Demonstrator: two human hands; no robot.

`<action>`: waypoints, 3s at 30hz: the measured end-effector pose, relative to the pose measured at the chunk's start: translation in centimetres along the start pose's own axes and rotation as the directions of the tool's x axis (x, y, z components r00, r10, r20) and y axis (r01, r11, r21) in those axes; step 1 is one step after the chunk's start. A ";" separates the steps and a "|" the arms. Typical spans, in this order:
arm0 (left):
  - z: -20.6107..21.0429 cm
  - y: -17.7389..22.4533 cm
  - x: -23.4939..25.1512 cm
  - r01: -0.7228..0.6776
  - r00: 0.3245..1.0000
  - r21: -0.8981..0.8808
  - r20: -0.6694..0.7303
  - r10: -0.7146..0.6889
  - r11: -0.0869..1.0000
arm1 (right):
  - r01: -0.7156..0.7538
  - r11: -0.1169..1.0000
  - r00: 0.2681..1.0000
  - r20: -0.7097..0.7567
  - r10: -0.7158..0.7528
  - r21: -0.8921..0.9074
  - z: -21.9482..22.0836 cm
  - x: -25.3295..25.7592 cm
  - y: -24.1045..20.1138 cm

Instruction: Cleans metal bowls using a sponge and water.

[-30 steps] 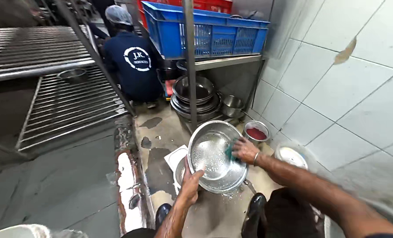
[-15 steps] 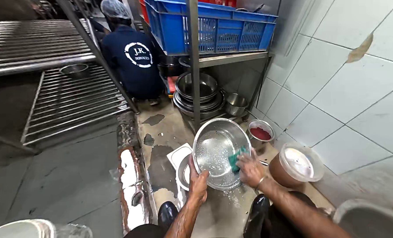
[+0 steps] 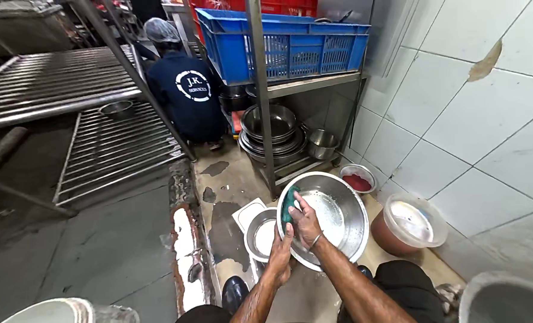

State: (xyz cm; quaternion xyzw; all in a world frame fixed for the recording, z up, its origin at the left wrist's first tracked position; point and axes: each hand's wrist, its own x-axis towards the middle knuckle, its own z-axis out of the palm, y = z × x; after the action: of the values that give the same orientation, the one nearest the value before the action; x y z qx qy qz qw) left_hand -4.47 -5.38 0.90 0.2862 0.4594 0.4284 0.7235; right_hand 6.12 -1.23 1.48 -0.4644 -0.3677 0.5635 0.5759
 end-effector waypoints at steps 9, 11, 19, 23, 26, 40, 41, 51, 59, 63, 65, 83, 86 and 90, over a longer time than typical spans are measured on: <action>-2.5 1.6 1.5 -0.058 0.951 0.048 -0.300 0.070 0.997 | 0.386 0.492 0.755 0.574 0.317 -0.780 -5.6 -3.5 -2.4; -2.5 1.5 1.7 -0.046 0.939 0.035 -0.338 0.056 0.998 | 0.431 0.391 0.780 0.553 0.292 -0.813 -6.7 -4.5 -3.3; -2.8 2.4 3.2 -0.085 0.894 0.030 -0.440 0.089 0.996 | 0.279 0.257 0.928 0.329 0.176 -0.925 -15.6 -4.5 -5.7; -3.1 2.4 3.5 -0.084 0.884 -0.023 -0.464 0.064 0.996 | -0.025 0.234 0.972 0.030 0.231 -0.972 -22.9 -2.8 -7.5; -2.3 2.0 3.3 -0.042 0.878 0.000 -0.477 0.037 0.999 | -0.309 0.330 0.950 -0.271 0.157 -0.892 -29.9 -1.8 -6.5; 2.4 0.4 5.9 0.079 0.916 -0.041 -0.392 -0.088 0.996 | 0.007 0.347 0.994 -0.031 -0.105 -0.938 -27.3 -2.2 -6.3; 2.9 0.3 6.0 0.086 0.919 -0.048 -0.383 -0.098 0.995 | 0.149 0.293 0.989 0.147 -0.031 -0.944 -24.4 -2.2 -6.7; 3.6 0.1 5.4 0.217 0.940 -0.014 -0.268 -0.213 0.976 | 0.565 0.050 0.813 0.566 0.138 -0.823 -18.4 -1.9 -4.6; 4.4 0.1 4.5 0.126 0.991 0.027 0.033 -0.127 0.992 | 0.148 0.340 0.925 0.009 -0.379 -0.929 -20.1 -2.2 -6.7; 3.8 -0.4 4.1 0.086 0.989 0.235 0.100 -0.112 0.968 | -0.123 0.521 0.829 -0.376 -0.413 -0.845 -23.8 -3.1 -6.6; 3.6 -0.7 4.0 0.077 0.988 0.331 0.098 -0.115 0.941 | -0.123 0.606 0.765 -0.465 -0.447 -0.786 -25.3 -4.1 -6.5; 2.4 -3.2 3.8 -0.032 0.969 0.634 0.209 -0.131 0.772 | 0.452 0.832 -0.113 -0.946 -0.303 -0.320 -37.0 -34.5 -10.5; 2.7 -3.9 4.2 -0.047 0.963 0.666 0.227 -0.142 0.744 | 0.395 0.879 -0.224 -0.955 -0.192 -0.269 -38.4 -38.6 -7.4; 2.3 -5.4 4.5 -0.052 0.953 0.706 0.245 -0.176 0.707 | 0.244 0.961 -0.343 -0.938 -0.043 -0.133 -40.2 -41.2 -1.9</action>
State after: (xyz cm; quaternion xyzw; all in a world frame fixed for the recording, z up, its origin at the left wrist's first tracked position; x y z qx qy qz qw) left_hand 0.52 -4.04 -4.40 0.5851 0.4844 0.1481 0.6334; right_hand 40.85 -46.78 -4.62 -0.6389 0.2335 -0.1047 0.7255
